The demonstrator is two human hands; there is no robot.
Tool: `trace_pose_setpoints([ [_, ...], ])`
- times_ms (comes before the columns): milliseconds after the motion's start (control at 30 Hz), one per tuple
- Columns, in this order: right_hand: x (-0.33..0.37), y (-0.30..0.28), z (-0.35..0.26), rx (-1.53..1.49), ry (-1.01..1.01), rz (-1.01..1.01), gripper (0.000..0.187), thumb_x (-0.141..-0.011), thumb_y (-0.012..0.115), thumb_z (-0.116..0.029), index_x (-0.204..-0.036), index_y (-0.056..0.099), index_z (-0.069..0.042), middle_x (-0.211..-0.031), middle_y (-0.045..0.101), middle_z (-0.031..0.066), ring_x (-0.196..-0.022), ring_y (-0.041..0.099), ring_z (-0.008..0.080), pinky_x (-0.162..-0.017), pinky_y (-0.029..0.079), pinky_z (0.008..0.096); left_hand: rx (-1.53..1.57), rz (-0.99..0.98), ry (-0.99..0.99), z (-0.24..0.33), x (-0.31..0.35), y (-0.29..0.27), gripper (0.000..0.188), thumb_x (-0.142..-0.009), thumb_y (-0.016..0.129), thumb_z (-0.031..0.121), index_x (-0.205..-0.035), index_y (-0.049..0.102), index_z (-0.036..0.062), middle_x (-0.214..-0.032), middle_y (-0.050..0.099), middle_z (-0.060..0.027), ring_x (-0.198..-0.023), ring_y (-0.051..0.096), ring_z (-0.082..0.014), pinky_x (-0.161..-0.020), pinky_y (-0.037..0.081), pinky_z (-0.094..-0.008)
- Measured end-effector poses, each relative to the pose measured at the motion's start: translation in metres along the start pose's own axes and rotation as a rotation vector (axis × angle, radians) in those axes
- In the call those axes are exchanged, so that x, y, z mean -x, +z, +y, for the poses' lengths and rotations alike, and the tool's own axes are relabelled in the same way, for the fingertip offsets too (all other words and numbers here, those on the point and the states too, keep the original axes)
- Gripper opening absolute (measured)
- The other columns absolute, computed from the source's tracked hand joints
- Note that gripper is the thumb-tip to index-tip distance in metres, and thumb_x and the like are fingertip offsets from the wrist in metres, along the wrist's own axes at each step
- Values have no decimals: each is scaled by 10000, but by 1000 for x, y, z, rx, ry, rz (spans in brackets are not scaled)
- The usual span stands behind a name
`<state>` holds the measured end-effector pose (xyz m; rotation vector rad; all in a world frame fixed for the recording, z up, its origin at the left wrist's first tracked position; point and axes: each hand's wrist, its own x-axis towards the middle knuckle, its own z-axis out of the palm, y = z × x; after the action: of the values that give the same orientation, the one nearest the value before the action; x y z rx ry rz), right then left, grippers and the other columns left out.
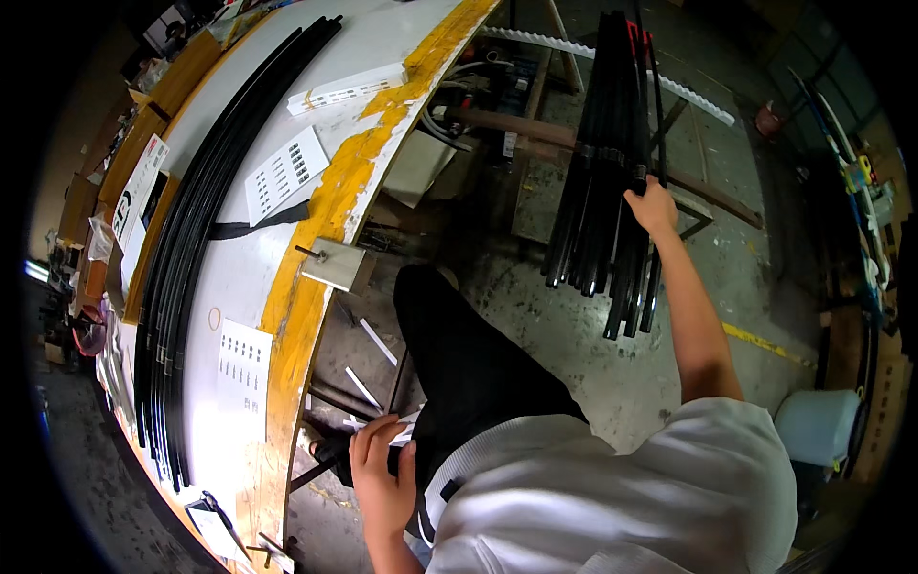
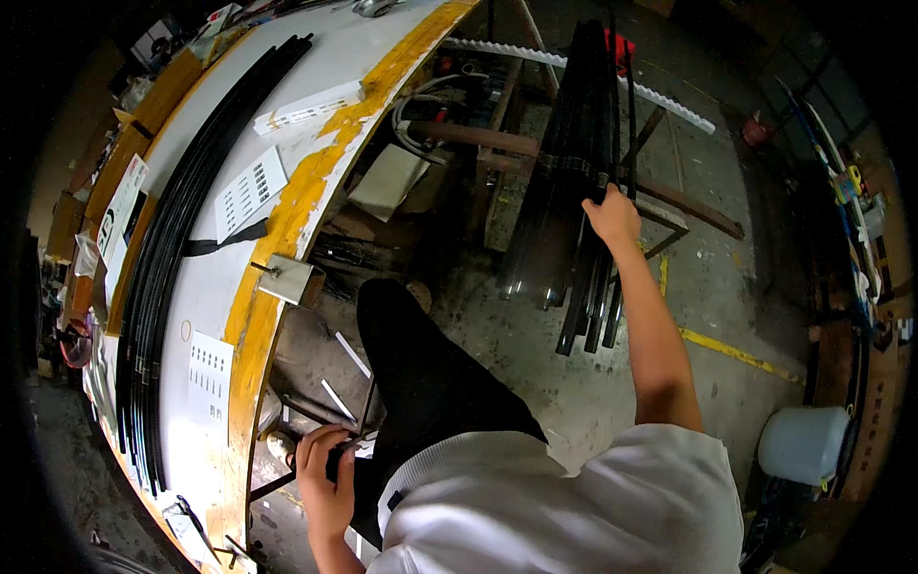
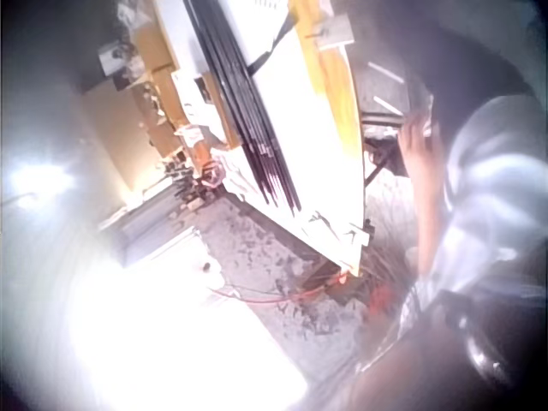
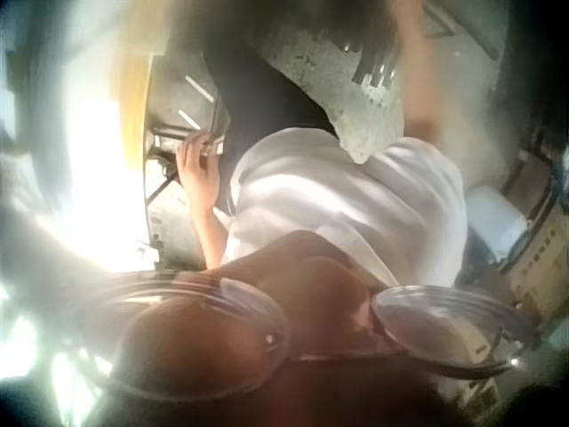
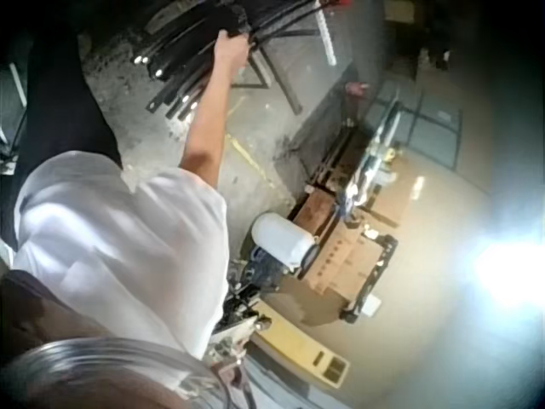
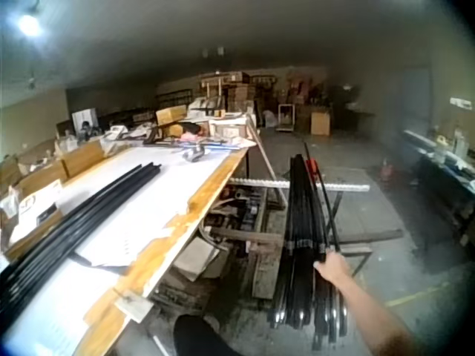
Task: The person repeatedly picks up small printed labels from a sheet and applies them to the surface of long black rods. They peel each label, align it on a rod, smooth it down, and then place the labeled rod aside before repeating the process with additional rods and labels.
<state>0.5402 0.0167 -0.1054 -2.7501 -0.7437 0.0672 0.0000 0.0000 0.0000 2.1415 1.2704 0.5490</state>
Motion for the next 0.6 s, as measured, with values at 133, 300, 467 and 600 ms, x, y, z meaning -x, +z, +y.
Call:
trace_pose_setpoints([
  [133, -30, 18, 20, 83, -17, 19, 591, -859, 658, -425, -1321, 544, -75, -1022, 693, 174, -915, 668, 347, -731, 561, 456, -4, 5, -27, -1, -5, 8, 235, -793, 645, 27, -1027, 619, 18, -1119, 616, -133, -1039, 549, -343, -924, 430, -409],
  [300, -48, 29, 14, 108, 4, 14, 569, -895, 623, -440, -1340, 533, -96, -999, 698, 164, -886, 673, 335, -705, 564, 454, -39, -43, -48, 6, -15, 8, 228, -807, 643, 38, -1032, 617, 15, -1112, 615, -136, -1037, 546, -345, -922, 430, -410],
  [467, -66, 38, 28, 121, -8, 103, 480, -943, 550, -456, -1315, 573, -153, -984, 697, 157, -878, 669, 330, -691, 559, 470, -35, -73, -47, 8, -25, 12, 236, -813, 652, 56, -1042, 615, 12, -1104, 614, -138, -1033, 545, -348, -918, 428, -413],
  [600, -57, 51, 7, 44, -52, 185, 426, -976, 474, -444, -1165, 650, -105, -1030, 680, 173, -962, 637, 369, -782, 519, 486, -67, -38, -65, -5, -14, 7, 228, -814, 663, 84, -1028, 622, 17, -1084, 613, -143, -1010, 554, -352, -894, 444, -414],
])
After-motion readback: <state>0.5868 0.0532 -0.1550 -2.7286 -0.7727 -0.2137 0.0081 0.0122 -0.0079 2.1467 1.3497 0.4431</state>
